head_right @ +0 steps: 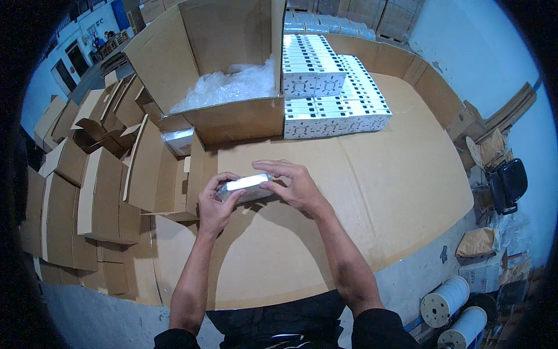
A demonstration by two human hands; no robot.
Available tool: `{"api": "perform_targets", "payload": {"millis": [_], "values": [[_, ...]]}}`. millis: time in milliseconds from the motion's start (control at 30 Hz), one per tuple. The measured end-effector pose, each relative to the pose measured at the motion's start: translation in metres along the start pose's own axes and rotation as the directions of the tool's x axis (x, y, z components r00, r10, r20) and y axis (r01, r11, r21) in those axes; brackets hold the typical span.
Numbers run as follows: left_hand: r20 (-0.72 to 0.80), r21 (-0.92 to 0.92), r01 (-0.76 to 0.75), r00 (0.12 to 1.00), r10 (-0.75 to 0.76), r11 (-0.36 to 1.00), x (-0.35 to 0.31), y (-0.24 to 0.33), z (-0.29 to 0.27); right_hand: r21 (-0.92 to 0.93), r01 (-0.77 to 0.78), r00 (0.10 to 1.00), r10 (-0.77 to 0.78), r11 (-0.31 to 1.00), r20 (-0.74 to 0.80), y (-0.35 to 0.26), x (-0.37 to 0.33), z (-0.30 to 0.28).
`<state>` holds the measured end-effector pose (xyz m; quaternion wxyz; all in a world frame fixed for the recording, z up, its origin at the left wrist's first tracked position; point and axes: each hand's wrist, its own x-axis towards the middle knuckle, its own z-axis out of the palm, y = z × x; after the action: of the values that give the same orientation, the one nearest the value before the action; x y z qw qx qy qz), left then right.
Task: The person is packing small electronic devices into white cardboard boxes and then organizing them into larger shipping boxes.
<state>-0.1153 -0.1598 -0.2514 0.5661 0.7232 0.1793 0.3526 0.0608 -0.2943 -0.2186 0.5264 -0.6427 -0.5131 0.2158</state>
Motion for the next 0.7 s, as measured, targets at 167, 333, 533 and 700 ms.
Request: {"api": "perform_targets", "payload": {"millis": [167, 333, 533, 700], "values": [[-0.003, 0.008, 0.044, 0.999, -0.044, 0.999, -0.003, -0.007, -0.001, -0.307, 0.161, 0.985, -0.133, 0.938, 0.111, -0.02, 0.004, -0.002], [-0.019, 0.208, 0.001, 1.0, 0.003, 0.978, -0.015, 0.006, 0.006, -0.601, 0.249, 0.938, -0.034, 0.759, 0.345, -0.053, 0.02, -0.011], [0.168, 0.719, -0.204, 0.979, 0.119, 0.665, -0.083, 0.008, -0.007, -0.712, 0.231, 0.954, -0.012, 0.664, 0.298, -0.029, 0.052, -0.037], [0.19, 0.717, -0.203, 0.977, 0.093, 0.667, -0.099, 0.017, -0.018, -0.608, 0.196, 0.977, -0.205, 0.769, 0.056, -0.06, 0.089, -0.007]]}}
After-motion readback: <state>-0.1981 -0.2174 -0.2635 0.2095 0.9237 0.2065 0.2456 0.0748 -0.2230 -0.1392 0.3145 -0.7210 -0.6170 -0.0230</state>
